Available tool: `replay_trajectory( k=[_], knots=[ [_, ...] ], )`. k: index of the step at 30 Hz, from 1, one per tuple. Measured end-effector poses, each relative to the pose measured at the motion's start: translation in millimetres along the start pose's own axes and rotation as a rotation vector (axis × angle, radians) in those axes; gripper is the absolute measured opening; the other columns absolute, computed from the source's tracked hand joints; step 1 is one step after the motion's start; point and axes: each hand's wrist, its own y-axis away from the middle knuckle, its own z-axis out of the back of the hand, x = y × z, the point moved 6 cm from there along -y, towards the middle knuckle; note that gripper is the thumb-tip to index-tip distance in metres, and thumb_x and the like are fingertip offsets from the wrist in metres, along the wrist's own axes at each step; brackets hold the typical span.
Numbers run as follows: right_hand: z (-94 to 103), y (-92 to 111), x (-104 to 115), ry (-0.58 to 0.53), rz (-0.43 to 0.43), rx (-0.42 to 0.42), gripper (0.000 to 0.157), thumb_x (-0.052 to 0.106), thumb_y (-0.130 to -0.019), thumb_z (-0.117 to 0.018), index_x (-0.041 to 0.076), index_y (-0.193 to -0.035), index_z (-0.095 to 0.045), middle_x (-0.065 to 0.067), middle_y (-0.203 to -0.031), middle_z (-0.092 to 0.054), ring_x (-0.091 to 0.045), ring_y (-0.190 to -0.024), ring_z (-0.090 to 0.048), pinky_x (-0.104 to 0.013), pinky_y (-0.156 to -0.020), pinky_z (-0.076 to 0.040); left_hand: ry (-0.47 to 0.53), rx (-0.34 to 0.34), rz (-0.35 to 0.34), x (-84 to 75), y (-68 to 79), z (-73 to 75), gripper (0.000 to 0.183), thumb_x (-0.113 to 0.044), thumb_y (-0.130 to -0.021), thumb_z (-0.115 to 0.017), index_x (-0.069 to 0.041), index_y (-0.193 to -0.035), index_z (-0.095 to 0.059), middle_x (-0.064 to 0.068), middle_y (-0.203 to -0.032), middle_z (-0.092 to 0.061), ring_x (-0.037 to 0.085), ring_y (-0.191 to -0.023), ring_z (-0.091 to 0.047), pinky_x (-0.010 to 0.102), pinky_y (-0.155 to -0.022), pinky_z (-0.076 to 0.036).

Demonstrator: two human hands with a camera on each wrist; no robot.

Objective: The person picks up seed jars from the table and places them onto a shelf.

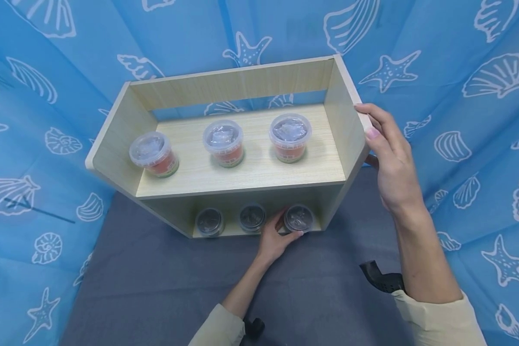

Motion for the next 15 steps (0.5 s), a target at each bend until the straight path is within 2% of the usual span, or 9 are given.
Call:
replay_trajectory(
  k=[5,11,15],
  knots=[
    [0.5,-0.1,-0.7,-0.007,0.001,0.0,0.042,0.019,-0.103,-0.043,0.009,-0.143,-0.051,-0.015,-0.148,-0.036,-0.028,-0.119,-0.041,-0.042,-0.085,-0.033,-0.003,-0.001,0.027,5.2,-4.7,-1.3,0.077,-0.015,-0.079,-0.086,-0.009,-0.146,-0.048,0.011,-0.142,-0.052,0.02,-0.13,-0.052,0.025,-0.102,-0.044],
    [0.4,-0.2,-1.1,-0.019,0.0,-0.002,0.042,0.018,-0.103,-0.043,0.01,-0.143,-0.051,-0.014,-0.147,-0.037,-0.028,-0.119,-0.041,-0.043,-0.085,-0.032,0.062,-0.022,0.012,7.5,-9.2,-4.5,0.077,-0.007,-0.079,-0.084,-0.005,-0.146,-0.047,0.014,-0.145,-0.049,0.025,-0.134,-0.048,0.026,-0.105,-0.041],
    [0.7,-0.1,-1.4,-0.026,0.0,-0.007,0.041,0.018,-0.103,-0.043,0.01,-0.143,-0.052,-0.014,-0.147,-0.037,-0.029,-0.12,-0.04,-0.044,-0.087,-0.031,0.09,-0.024,0.014,10.2,-10.4,-7.9,0.077,-0.004,-0.078,-0.083,-0.004,-0.146,-0.046,0.014,-0.145,-0.048,0.024,-0.135,-0.047,0.025,-0.106,-0.039]
  ],
)
